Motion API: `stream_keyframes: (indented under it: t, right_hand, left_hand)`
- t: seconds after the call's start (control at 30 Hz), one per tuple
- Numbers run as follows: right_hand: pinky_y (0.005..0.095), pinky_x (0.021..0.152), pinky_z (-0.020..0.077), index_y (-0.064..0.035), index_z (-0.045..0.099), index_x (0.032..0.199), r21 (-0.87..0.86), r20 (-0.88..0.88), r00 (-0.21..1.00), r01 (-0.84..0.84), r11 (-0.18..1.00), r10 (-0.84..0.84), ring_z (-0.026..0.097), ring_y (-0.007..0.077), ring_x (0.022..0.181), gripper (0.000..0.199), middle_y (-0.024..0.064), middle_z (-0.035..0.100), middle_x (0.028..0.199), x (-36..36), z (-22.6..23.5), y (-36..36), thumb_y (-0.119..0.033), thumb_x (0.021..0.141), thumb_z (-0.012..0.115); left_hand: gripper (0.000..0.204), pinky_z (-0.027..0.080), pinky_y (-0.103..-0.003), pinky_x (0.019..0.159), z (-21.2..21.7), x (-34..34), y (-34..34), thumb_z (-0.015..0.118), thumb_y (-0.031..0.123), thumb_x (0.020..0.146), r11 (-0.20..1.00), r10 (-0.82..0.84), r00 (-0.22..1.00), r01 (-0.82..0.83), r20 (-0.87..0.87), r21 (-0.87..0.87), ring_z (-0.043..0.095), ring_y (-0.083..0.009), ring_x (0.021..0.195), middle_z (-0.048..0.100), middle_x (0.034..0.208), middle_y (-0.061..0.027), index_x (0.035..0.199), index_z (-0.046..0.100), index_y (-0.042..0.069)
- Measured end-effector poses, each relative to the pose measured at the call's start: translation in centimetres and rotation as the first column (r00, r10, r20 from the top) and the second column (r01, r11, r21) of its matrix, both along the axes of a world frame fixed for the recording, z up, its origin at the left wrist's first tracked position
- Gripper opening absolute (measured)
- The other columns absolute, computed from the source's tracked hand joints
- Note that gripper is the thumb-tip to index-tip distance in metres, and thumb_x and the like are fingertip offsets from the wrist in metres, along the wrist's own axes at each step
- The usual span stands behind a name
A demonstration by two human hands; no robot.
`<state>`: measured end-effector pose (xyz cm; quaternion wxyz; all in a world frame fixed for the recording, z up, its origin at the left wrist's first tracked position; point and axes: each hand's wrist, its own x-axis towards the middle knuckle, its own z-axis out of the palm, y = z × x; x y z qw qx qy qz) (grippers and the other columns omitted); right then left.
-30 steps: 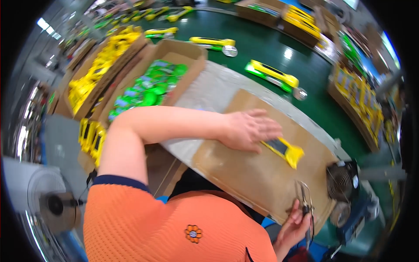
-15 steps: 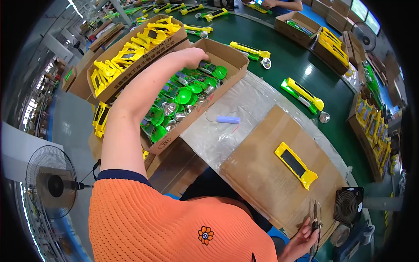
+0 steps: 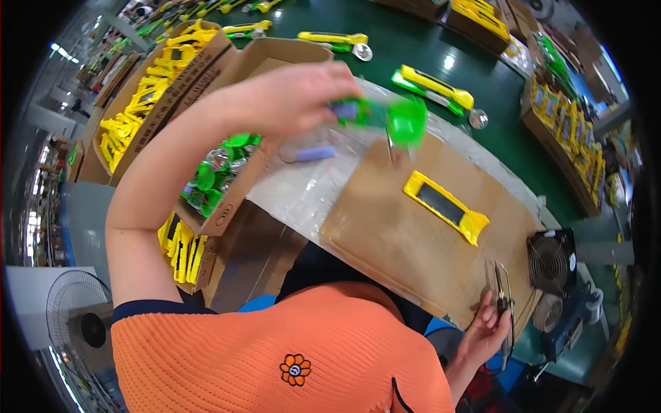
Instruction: Soldering components and wires onto circuit boards for the assembly of handheld flashlights.
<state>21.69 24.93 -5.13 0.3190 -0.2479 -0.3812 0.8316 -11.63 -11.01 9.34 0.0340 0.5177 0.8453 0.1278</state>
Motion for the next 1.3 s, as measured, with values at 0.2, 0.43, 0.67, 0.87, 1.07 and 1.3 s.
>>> stream_keyframes:
  t: [0.2,0.43,0.67,0.87,1.07,1.3]
  right_hand:
    - [0.047,0.117,0.035,-0.0065,0.047,0.078,-0.012,-0.066,0.991,-0.114,0.993,0.113,0.047,0.0139,0.065,0.027,0.0003,0.041,0.061,-0.5,0.2,0.1,-0.016,0.103,0.048]
    - [0.0462,0.108,0.0412,-0.0091,0.046,0.099,0.147,-0.074,0.977,-0.188,0.971,0.201,0.05,0.0147,0.056,0.015,-0.0016,0.038,0.055,1.1,0.7,0.1,-0.018,0.096,0.058]
    - [0.0359,0.06,0.0555,-0.0052,0.043,0.102,0.185,0.039,0.909,-0.415,0.891,0.416,0.05,0.0152,0.048,0.02,0.0045,0.05,0.061,-0.4,1.7,-2.7,-0.012,0.092,0.059]
    - [0.0318,0.052,0.0508,-0.0032,0.044,0.102,0.089,0.062,0.891,-0.455,0.886,0.451,0.053,0.017,0.052,0.019,0.0125,0.06,0.075,-2.1,1.7,-3.3,-0.007,0.091,0.059]
    - [0.0333,0.057,0.0528,-0.0032,0.044,0.103,0.105,0.081,0.864,-0.503,0.858,0.496,0.057,0.0184,0.055,0.018,0.0175,0.065,0.081,-2.5,1.3,-3.1,-0.005,0.092,0.058]
    - [0.0352,0.063,0.0539,-0.0033,0.044,0.099,0.171,0.235,0.858,-0.498,0.85,0.456,0.051,0.0171,0.05,0.017,0.0054,0.048,0.06,-3.6,2.9,-4.0,-0.009,0.091,0.059]
  left_hand:
    - [0.044,0.046,-0.037,0.092,-5.9,8.8,7.9,0.072,0.014,0.08,0.903,-0.313,0.942,0.335,0.122,-0.269,0.055,-0.0266,0.112,0.06,0.113,-0.0089,0.122,0.061,0.005]
    - [0.034,0.047,-0.038,0.086,-6.5,9.8,8.3,0.073,0.013,0.076,0.94,-0.334,0.941,0.328,0.056,0.096,0.059,-0.0231,0.102,0.062,0.11,-0.004,0.11,0.07,0.013]
    - [0.019,0.052,-0.036,0.075,-10.6,12.8,9.3,0.072,0.008,0.078,0.897,-0.331,0.926,0.25,0.18,0.366,0.064,-0.0224,0.09,0.068,0.1,-0.0022,0.097,0.071,0.01]
    - [0.012,0.053,-0.035,0.069,-11.0,13.2,10.1,0.074,0.004,0.081,0.889,-0.188,0.931,0.026,0.312,0.457,0.065,-0.0235,0.08,0.068,0.089,-0.0056,0.091,0.07,0.009]
    - [0.012,0.05,-0.035,0.065,-9.4,14.3,10.5,0.074,0.004,0.076,0.934,-0.047,0.938,-0.08,0.343,0.348,0.063,-0.0239,0.075,0.063,0.091,-0.0066,0.086,0.067,0.007]
    - [0.01,0.049,-0.038,0.067,-8.9,14.7,11.1,0.068,0.003,0.076,0.962,0.078,0.973,-0.131,0.217,0.241,0.061,-0.0276,0.081,0.057,0.09,-0.0077,0.079,0.059,0.005]
